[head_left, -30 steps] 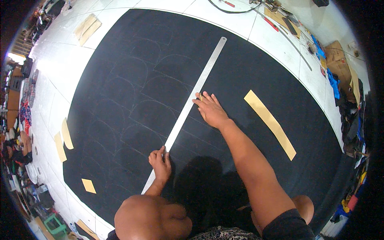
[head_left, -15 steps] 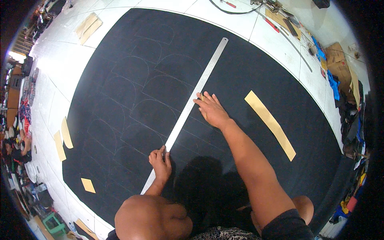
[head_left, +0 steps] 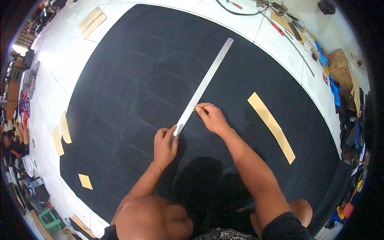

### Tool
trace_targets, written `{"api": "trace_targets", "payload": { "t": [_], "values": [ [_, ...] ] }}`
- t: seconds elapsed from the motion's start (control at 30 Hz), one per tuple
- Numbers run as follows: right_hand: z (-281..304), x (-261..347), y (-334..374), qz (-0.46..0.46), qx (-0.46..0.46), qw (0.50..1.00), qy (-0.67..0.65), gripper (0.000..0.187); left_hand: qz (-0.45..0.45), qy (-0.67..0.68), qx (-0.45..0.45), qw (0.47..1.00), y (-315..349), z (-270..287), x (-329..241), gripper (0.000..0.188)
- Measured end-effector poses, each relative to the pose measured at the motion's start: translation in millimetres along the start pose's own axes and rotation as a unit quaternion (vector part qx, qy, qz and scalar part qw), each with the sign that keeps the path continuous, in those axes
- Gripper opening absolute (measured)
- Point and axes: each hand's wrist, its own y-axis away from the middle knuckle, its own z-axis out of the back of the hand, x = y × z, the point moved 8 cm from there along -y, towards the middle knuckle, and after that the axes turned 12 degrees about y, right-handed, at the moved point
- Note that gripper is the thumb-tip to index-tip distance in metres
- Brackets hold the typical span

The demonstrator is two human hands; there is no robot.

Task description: The person marks a large piece of dark fabric with a pencil while using several wooden templates and a long metal ruler.

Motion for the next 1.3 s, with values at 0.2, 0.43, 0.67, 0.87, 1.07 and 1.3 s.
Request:
{"api": "trace_targets", "payload": {
  "t": [0.2,0.43,0.67,0.87,1.07,1.3],
  "values": [
    [-8.3,-4.3,2.9,0.027,-0.039,0.999,0.028,0.025,-0.030,-0.091,0.121,0.988,-35.1,-33.3,-1.0,0.041],
    [-12.4,-2.5,-0.9,0.027,-0.025,0.997,0.071,0.025,-0.070,-0.124,0.108,0.984,-34.1,-41.5,12.1,0.042],
    [0.0,-5.9,-26.3,0.061,-0.076,0.983,0.157,0.025,-0.128,-0.146,0.091,0.977,-29.5,-39.6,12.1,0.041],
    [34.5,-15.7,-59.2,0.021,-0.090,0.965,0.246,0.026,-0.116,-0.142,0.105,0.977,-31.0,-41.6,10.4,0.041],
    [-3.6,9.8,-10.9,0.118,0.000,0.968,0.223,0.025,-0.125,-0.170,0.072,0.975,-26.7,-39.0,11.4,0.039],
    [116.4,-128.7,80.4,-0.159,-0.267,0.931,0.191,0.034,-0.037,-0.210,0.013,0.977,-59.4,-6.0,43.5,0.040]
  ]
}}
